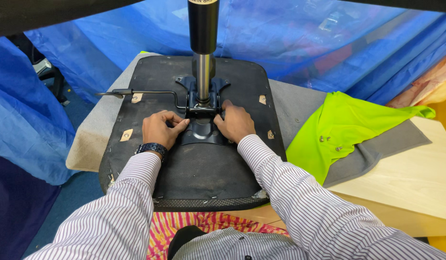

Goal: The person uses a screwdriver to tighten screws on the underside of an office chair seat, securing the seat to the gas-lift column. The person repeatedly rotates the chair to access different screw locations and continues tightening throughout the clip.

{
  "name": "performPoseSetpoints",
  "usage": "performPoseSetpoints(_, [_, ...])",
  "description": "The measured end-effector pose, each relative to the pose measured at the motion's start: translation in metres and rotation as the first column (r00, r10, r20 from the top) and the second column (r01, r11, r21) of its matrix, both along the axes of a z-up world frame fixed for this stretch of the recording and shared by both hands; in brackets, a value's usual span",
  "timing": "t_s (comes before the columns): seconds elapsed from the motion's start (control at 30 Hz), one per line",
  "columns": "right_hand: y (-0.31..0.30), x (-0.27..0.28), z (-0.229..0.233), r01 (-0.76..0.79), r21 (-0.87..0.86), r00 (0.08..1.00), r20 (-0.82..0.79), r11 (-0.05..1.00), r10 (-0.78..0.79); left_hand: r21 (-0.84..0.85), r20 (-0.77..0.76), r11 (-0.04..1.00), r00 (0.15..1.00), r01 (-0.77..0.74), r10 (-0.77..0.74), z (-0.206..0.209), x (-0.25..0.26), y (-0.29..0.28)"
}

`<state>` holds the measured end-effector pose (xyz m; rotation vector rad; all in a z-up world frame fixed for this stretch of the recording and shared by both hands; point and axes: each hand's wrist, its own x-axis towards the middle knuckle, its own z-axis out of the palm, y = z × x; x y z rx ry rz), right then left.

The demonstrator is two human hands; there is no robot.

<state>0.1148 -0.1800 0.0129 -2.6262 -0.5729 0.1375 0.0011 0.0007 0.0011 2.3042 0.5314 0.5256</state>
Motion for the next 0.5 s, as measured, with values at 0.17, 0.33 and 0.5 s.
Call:
performPoseSetpoints(0.17, [-0.0029, 0.0003, -0.0017, -0.007, 0.010, 1.000, -0.011, 1.000, 0.007, -0.062, -0.051, 0.998, 0.999, -0.010, 0.007, 0.0011, 0.0019, 0.0010])
performPoseSetpoints(0.33, [-0.0010, -0.0004, 0.0004, -0.004, 0.004, 1.000, -0.009, 1.000, 0.004, -0.027, -0.026, 0.999, 0.999, -0.036, 0.035, 0.0007, 0.0001, -0.0014])
performPoseSetpoints(0.5, [0.0003, -0.0010, 0.0029, -0.006, -0.019, 1.000, -0.004, 1.000, 0.006, -0.032, -0.013, 0.999, 1.000, -0.023, 0.022, 0.0016, -0.0013, -0.0021])
